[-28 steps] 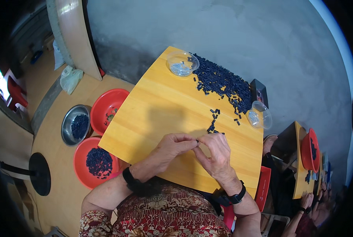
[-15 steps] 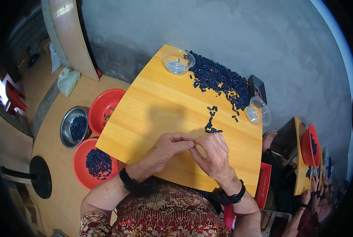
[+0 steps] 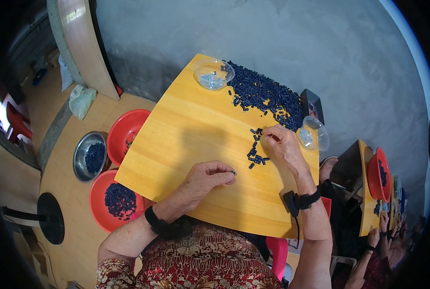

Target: Assembling small black plastic components by fitting two pieces together manually at a table.

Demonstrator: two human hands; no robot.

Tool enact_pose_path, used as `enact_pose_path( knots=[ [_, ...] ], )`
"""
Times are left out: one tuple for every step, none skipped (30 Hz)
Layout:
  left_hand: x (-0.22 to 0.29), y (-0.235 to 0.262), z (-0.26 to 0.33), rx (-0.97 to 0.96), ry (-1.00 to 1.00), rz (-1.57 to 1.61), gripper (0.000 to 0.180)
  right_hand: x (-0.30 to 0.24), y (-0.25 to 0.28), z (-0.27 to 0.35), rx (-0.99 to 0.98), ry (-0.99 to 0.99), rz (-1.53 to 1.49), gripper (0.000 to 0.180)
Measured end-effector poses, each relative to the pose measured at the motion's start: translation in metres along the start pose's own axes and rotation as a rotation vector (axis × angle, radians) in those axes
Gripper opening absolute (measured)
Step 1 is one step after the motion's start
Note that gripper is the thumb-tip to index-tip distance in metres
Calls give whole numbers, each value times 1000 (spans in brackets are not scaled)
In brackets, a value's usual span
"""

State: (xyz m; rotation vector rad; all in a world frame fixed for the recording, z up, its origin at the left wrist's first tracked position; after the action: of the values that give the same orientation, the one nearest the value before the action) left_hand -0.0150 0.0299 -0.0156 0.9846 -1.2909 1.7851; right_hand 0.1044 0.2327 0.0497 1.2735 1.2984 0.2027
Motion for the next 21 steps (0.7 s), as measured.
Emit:
enact_pose_path(
  knots=[
    [-1, 1, 0, 10, 0, 0, 17, 3, -5, -4, -32, 21, 97, 10],
    [-1, 3, 0, 20, 0, 1, 17, 8, -9, -7, -35, 21, 93, 10],
    [-1, 3, 1, 21, 3, 2, 17, 10, -11, -10, -33, 56, 144, 10],
    [-1, 3, 0, 28, 7, 12, 16, 11, -14, -11, -30, 92, 195, 10],
    [-1, 3, 1, 34, 11, 21, 16, 12, -16, -12, -32, 90, 193, 10],
    [-2, 3, 0, 34, 13, 22, 16, 11, -20, -13, -47, 92, 189, 10],
    [-2, 2, 0, 27, 4, 27, 16, 11, -22, -13, -61, 94, 186, 10],
    [-1, 2, 0, 19, -4, 33, 16, 12, -22, -14, -61, 93, 187, 10],
    [-1, 2, 0, 19, -4, 33, 16, 12, -23, -15, -70, 88, 214, 9],
    [-1, 2, 0, 19, -2, 35, 16, 13, -24, -15, -79, 84, 242, 8],
    [-1, 1, 0, 17, -1, 36, 16, 13, -24, -14, -78, 83, 243, 8],
    [-1, 1, 1, 19, -3, 36, 16, 12, -25, -14, -75, 86, 261, 7],
    [-1, 2, 1, 20, -11, 29, 17, 12, -25, -14, -71, 88, 280, 6],
    [0, 1, 0, 21, -18, 22, 18, 10, -23, -12, -70, 89, 280, 6],
    [2, 1, 1, 27, -20, 23, 18, 11, -22, -10, -50, 8, 223, 5],
    [5, 1, 3, 64, -14, 14, 18, 11, -21, -7, -31, -74, 167, 4],
    [7, 1, 2, 99, -6, 5, 19, 4, -18, -2, -34, -70, 164, 4],
    [5, 4, 1, 112, -4, 10, 19, -13, -15, 6, -27, -58, 35, 5],
    [6, 6, 1, 128, -56, 55, 18, -31, -12, 16, -16, -48, -94, 5],
    [5, 9, -1, 141, -108, 99, 18, -42, -17, 27, -22, -47, -98, 5],
    [5, 10, -1, 144, -107, 99, 18, -61, -22, 39, -34, 78, -124, 7]
  ],
)
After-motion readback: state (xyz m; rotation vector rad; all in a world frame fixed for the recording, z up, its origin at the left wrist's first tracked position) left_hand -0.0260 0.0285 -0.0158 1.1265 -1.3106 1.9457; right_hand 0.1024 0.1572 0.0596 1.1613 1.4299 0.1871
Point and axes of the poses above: each hand's wrist, its own z-axis away from the middle knuckle, its own y-axis out of the back of the hand, x = y × z, the point moved 5 cm from there along -z, towards the middle knuckle, and after that the axes turned 2 degrees about -x, right-handed, at the moved point
